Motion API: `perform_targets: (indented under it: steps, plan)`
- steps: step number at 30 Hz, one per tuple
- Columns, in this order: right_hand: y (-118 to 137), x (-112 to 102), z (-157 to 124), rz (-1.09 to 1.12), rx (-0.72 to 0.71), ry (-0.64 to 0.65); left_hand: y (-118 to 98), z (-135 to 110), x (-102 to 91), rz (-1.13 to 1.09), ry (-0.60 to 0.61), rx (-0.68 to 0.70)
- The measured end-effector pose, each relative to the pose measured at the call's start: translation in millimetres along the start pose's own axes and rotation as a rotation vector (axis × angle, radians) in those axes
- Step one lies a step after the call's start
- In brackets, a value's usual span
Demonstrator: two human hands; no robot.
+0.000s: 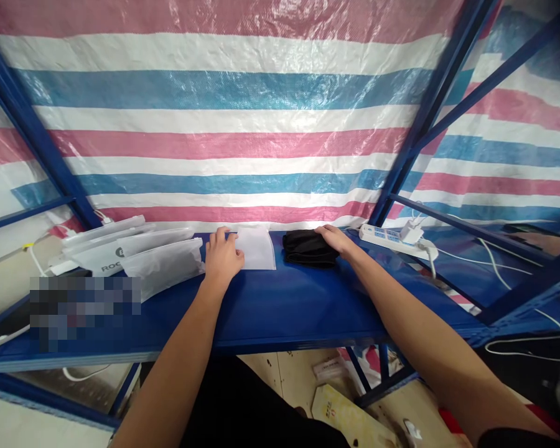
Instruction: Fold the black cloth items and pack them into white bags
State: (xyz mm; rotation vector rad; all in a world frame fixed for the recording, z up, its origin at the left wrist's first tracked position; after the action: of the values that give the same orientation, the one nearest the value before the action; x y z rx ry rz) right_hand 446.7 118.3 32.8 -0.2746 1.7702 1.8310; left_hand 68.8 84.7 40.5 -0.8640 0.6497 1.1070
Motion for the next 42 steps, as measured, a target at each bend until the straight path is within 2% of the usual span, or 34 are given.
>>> perform_targets:
  steps: [1, 3, 6, 10, 13, 15, 17, 19, 22, 25, 27, 31, 33, 34, 38, 39, 42]
  plan:
    - [-1, 1, 0, 0.007, 0.006, 0.022, -8, 0, -1.6, -0.015, -0.039, 0.064]
    - [-3, 6, 0, 0.046, 0.021, 0.096, -22, 2, 3.9, -0.058, -0.026, 0.156]
    - [-5, 10, 1, 0.026, 0.013, 0.164, -33, 3, 27.1, -0.042, 0.116, 0.248]
    - [-5, -2, 3, -0.247, 0.029, 0.103, -34, -3, 51.5, 0.011, 0.324, 0.302]
    - [-7, -6, 1, -0.310, 0.075, 0.173, -31, -7, 47.8, 0.022, 0.399, 0.281]
    - [-9, -7, 2, -0.313, 0.092, 0.209, -32, -6, 36.7, 0.044, 0.352, 0.254]
    - [-9, -10, 4, -0.351, 0.051, 0.169, -32, -5, 27.1, 0.074, 0.284, 0.202]
    - [-3, -13, 6, -0.421, -0.068, 0.071, -32, -4, 24.4, 0.114, 0.246, 0.155]
    - [9, -14, 5, -0.446, -0.250, -0.032, -36, -7, 30.7, 0.180, 0.218, 0.161]
    - [19, -15, -1, -0.394, -0.311, -0.086, -37, -12, 40.8, 0.172, 0.195, 0.188]
    - [26, -17, -6, -0.393, -0.340, -0.117, -33, -14, 49.6, 0.132, 0.233, 0.172]
    - [38, -22, -18, -0.384, -0.404, -0.157, -22, -14, 68.3, 0.080, 0.434, 0.075]
    - [42, -22, -24, -0.340, -0.445, -0.104, -18, -11, 70.6, 0.071, 0.482, 0.048]
    - [44, -20, -26, -0.307, -0.462, -0.037, -16, -10, 70.1, 0.068, 0.493, 0.039]
    - [39, -2, -35, -0.248, -0.437, 0.393, -4, -4, 64.8, 0.058, 0.515, 0.019]
    - [37, 0, -36, -0.258, -0.418, 0.461, 1, -2, 62.7, 0.066, 0.500, 0.012]
    - [36, -3, -37, -0.245, -0.381, 0.525, 11, 2, 54.7, 0.100, 0.391, 0.008]
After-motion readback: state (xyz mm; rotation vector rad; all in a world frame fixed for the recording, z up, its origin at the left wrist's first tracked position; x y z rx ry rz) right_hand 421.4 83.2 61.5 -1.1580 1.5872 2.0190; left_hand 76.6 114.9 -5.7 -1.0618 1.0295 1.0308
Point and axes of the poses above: each hand's wrist, its own z-axis towards the middle knuckle, its own x-axis out of the palm, y = z × x, the point moved 6 cm from there along z, towards the middle knuckle, and after that the axes turned 4 degrees about -x, right-handed, at the moved point
